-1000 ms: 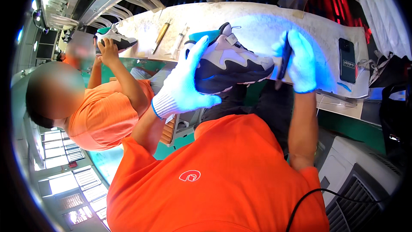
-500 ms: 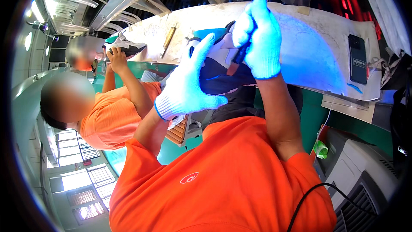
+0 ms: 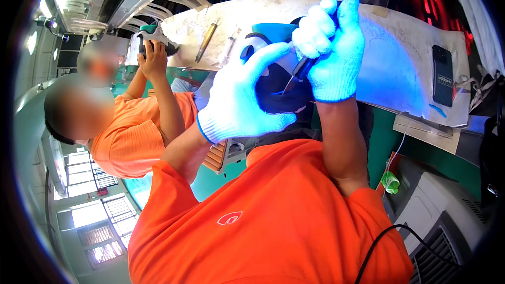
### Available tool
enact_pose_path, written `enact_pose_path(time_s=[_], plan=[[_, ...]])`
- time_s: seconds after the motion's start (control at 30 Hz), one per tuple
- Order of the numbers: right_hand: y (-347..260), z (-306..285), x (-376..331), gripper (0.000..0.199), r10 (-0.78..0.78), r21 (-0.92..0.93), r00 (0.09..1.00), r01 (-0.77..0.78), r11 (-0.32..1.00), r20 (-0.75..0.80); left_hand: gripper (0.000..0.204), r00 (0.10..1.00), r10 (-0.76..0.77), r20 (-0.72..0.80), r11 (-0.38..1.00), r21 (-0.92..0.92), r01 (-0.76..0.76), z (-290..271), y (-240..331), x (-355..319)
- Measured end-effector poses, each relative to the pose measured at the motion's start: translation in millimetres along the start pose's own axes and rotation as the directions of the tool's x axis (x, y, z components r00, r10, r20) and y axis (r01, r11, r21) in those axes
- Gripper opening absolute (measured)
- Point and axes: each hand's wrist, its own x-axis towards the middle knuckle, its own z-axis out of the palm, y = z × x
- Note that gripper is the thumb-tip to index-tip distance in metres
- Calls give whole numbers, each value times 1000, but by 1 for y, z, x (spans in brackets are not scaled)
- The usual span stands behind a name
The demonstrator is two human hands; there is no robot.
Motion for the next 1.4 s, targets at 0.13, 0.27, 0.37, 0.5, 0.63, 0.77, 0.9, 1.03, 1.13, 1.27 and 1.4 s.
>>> enact_pose_path(time_s=[0.13,0.27,0.37,0.5,0.63,0.77,0.9,1.03,1.13,1.27,1.4], plan=[[-7,27,-6,46,-58,-357,980,-14,934,-191,105,999,28,-40,999,-28,-29,9,11,-1],[19,104,-18,39,-192,-753,978,69,655,-77,104,979,148,-139,987,-35,-154,37,-17,-24],[11,120,-27,39,-118,-661,992,120,741,48,103,970,110,-218,993,-25,-118,68,-58,-44],[-34,89,-5,40,-124,-427,992,104,898,-19,106,995,11,-101,991,-131,-24,15,-16,-28],[-22,49,-22,38,-216,-491,945,72,868,-245,107,993,-19,-113,986,-165,0,20,-22,-39],[14,42,-14,37,-149,-582,958,-23,813,-245,105,990,25,-137,985,-166,-48,19,-12,-34],[39,25,5,30,-284,-792,928,-20,611,-242,102,992,-67,-111,988,-149,50,22,-18,-38],[41,19,18,32,-285,-847,923,-77,526,-260,107,983,-43,-180,979,-202,6,28,-38,-43],[-6,-24,26,43,-217,-702,908,-109,704,-358,113,980,-171,-102,944,-302,133,26,-41,-50],[-2,-18,15,51,-157,-558,943,-36,829,-293,116,987,-115,-112,952,-297,77,29,-48,-52],[13,-24,12,57,-139,-587,966,-16,809,-217,122,994,-62,-89,953,-301,33,28,-52,-49]])
